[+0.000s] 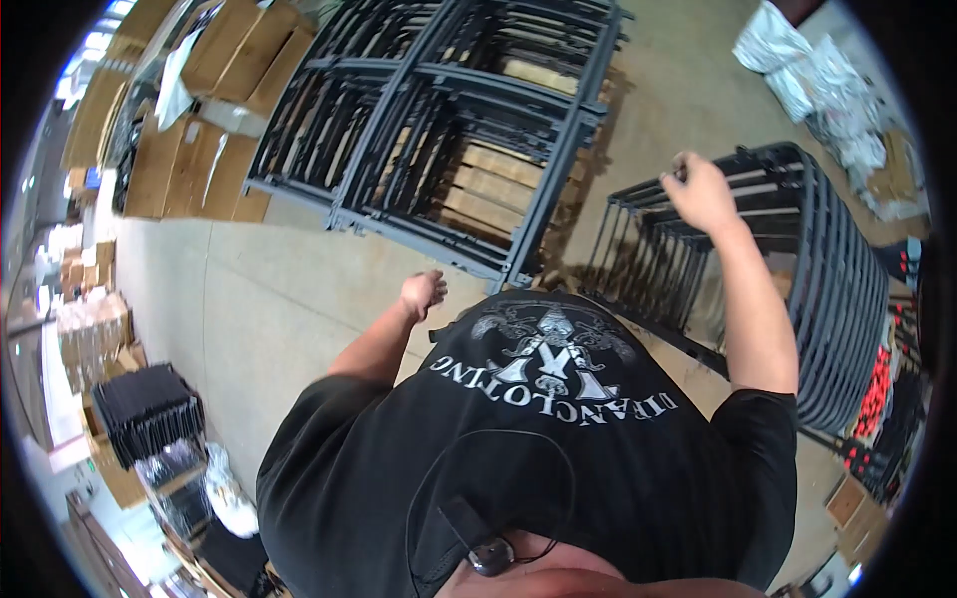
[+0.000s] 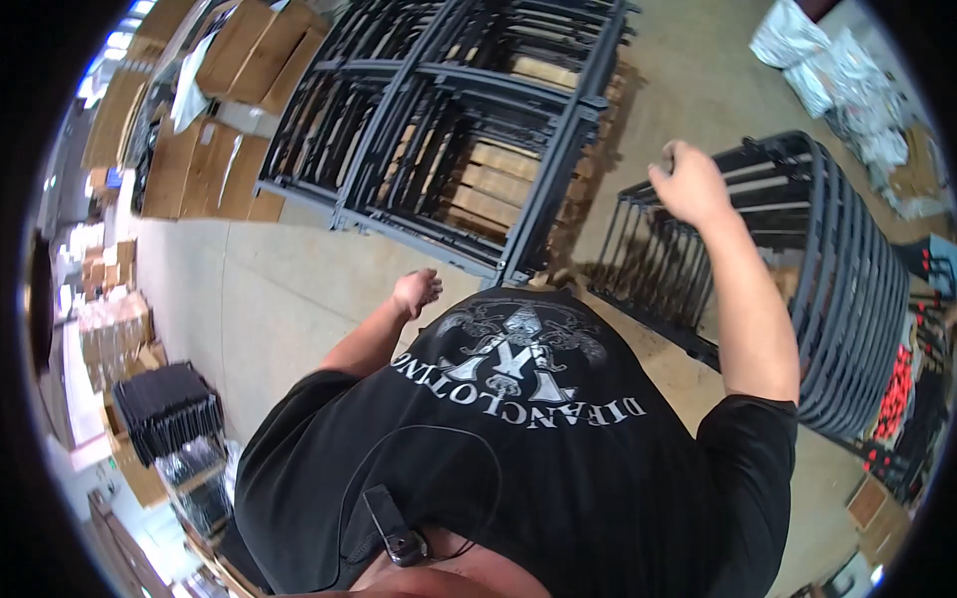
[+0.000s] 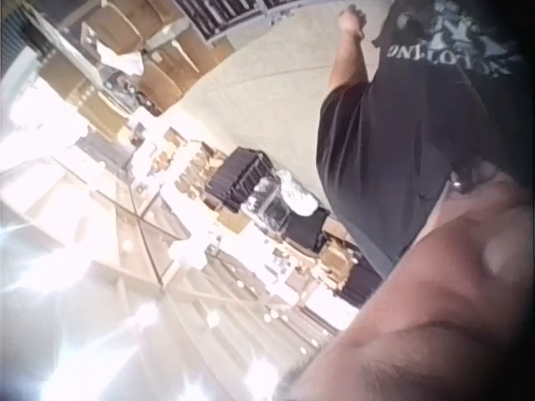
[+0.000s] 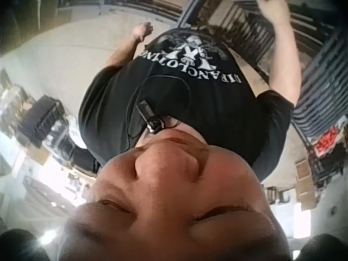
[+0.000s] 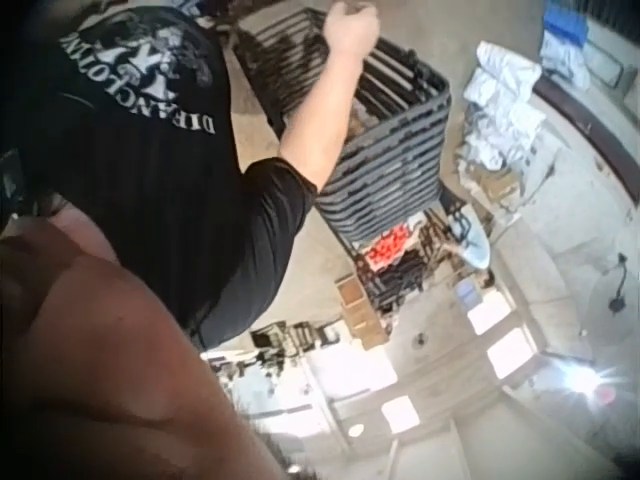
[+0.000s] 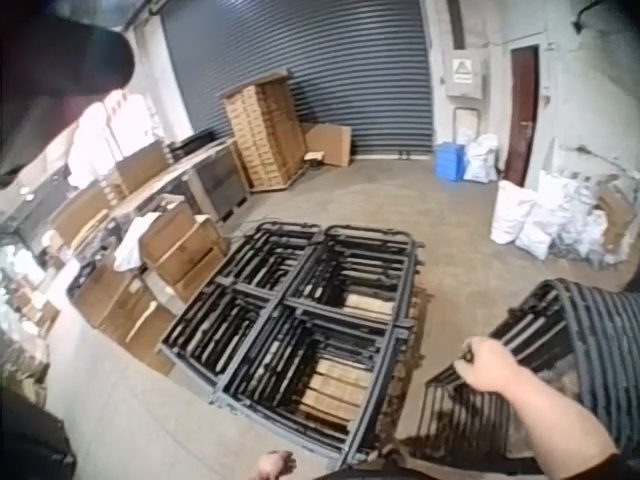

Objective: Assembling plastic caps and fasteners onto metal furniture frames at a warehouse workstation.

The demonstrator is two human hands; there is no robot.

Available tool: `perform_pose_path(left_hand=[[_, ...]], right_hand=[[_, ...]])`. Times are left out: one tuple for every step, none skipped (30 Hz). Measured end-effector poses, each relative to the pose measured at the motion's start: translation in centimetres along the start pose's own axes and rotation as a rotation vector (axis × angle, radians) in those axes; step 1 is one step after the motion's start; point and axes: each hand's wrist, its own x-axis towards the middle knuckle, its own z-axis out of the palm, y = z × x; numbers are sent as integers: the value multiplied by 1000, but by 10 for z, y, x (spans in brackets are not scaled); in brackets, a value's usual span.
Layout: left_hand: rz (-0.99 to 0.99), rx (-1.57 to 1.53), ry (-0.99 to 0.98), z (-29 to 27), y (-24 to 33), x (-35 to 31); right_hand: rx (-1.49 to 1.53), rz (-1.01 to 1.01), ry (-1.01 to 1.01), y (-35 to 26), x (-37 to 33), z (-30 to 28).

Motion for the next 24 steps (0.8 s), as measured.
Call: perform_pose_path(left_hand=[[29, -142, -154, -28, -4, 14], [38, -117, 11, -14, 15, 7], [30, -97, 123, -19, 26, 7], [17, -76, 231, -28, 35, 9], [11, -89, 243, -38, 46, 8], [36, -137, 302, -45, 60, 8], [59, -189, 363, -54, 70, 11], [59, -185, 352, -63, 86, 19], [76, -249, 354, -79, 96, 29], [98, -294, 333, -87, 112, 40], [125, -361, 335, -87, 132, 51], [134, -336, 302, -98, 139, 61], [137, -438, 324, -116, 144, 78], [140, -553, 355, -136, 148, 97], [134, -575, 286, -159, 155, 112], [118, -596, 225, -178, 155, 119], [135, -628, 193, -170, 163, 122], [159, -669, 172, -167, 170, 122], [93, -703, 147, -157, 181, 117], [23, -728, 128, -145, 192, 105], [-4, -695, 160, -134, 201, 90], [-28, -663, 203, -123, 208, 72], [10, -681, 164, -120, 211, 57], [44, -701, 126, -115, 213, 42]], right_hand=[[39, -4, -86, -14, 5, 25], [134, 59, -172, -10, 4, 61], [245, 41, -248, -12, 5, 94], [322, 37, -313, -18, 3, 127], [429, 125, -420, -26, 0, 158], [469, 177, -436, -33, -7, 189], [638, 314, -565, -51, -13, 203], [602, 319, -567, -47, -17, 233], [623, 428, -640, -66, -21, 240], [600, 407, -682, -66, -26, 259], [590, 436, -573, -62, -38, 283], [548, 518, -558, -66, -41, 300], [446, 470, -578, -77, -39, 308], [402, 484, -612, -105, -31, 297], [396, 471, -503, -116, -31, 308], [420, 542, -370, -133, -32, 315], [451, 578, -455, -128, -27, 331], [406, 582, -303, -144, -29, 334], [399, 634, -264, -148, -29, 342], [398, 690, -228, -148, -27, 348], [408, 709, -192, -152, -22, 342], [418, 773, -217, -161, -21, 329], [428, 829, -248, -168, -20, 319], [442, 836, -230, -163, -21, 327]])
